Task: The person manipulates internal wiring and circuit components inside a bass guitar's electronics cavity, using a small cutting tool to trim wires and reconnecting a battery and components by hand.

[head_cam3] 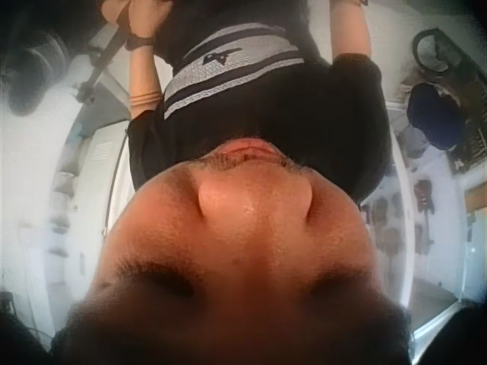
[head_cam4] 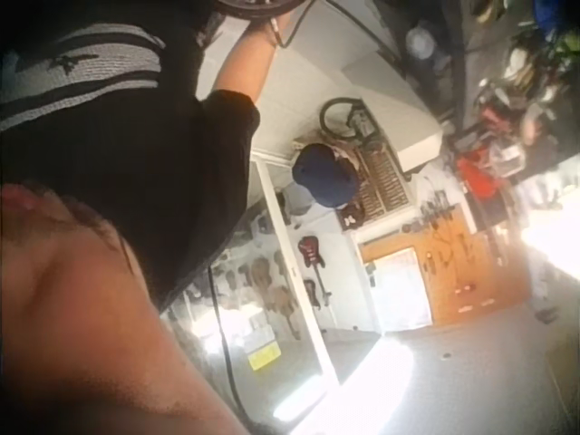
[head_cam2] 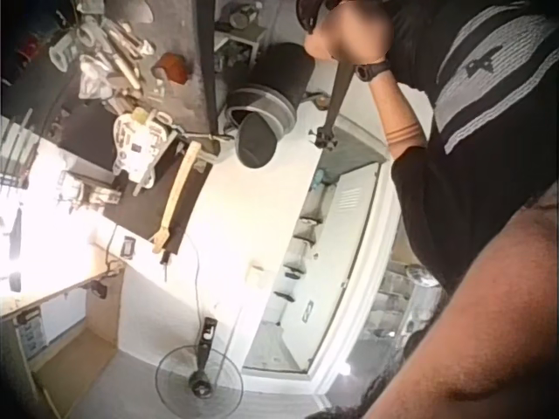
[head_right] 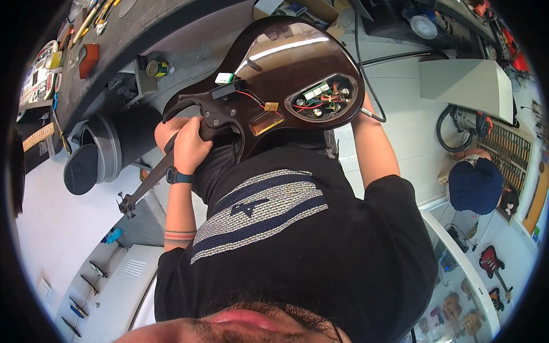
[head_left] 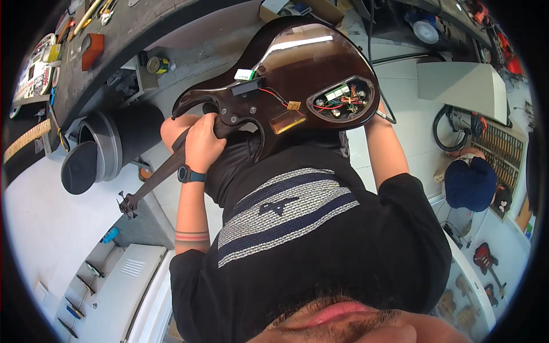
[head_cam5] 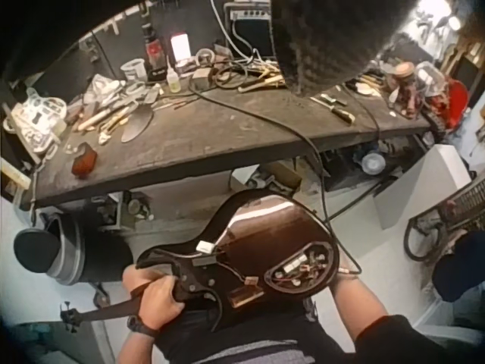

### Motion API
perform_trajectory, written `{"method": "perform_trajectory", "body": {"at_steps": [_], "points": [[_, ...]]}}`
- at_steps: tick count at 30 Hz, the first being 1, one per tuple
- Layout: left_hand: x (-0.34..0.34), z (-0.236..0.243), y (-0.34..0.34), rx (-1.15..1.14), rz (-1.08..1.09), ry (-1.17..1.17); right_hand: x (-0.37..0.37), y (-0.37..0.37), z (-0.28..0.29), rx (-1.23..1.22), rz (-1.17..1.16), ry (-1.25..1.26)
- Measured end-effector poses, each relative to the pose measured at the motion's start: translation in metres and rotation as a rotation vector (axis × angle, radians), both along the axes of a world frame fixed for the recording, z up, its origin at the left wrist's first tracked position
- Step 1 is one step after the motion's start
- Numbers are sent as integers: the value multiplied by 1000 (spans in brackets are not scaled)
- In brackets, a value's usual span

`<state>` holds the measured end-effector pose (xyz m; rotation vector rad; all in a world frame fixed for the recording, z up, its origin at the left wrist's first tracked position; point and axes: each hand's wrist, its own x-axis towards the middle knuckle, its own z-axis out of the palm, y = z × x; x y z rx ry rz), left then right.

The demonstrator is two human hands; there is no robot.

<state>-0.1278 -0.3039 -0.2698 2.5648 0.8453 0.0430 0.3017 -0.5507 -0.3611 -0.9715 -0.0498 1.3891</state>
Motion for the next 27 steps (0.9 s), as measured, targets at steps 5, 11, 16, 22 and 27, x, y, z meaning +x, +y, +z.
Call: {"method": "perform_trajectory", "body": {"at_steps": [5,11,16,22,27], "points": [[-6,34,7,-33,-124,-27,-53,-84,-12,-454,421,-1334],[10,87,28,-6,107,-200,-104,-93,165,-715,1334,-1091],[82,79,4,-67,-115,-448,-123,-23,235,-233,701,-1083],[104,67,-18,-77,-224,-396,-147,17,183,-182,252,-1793],[104,61,-23,-17,-135,-429,-156,25,162,-197,219,-1887]]}}
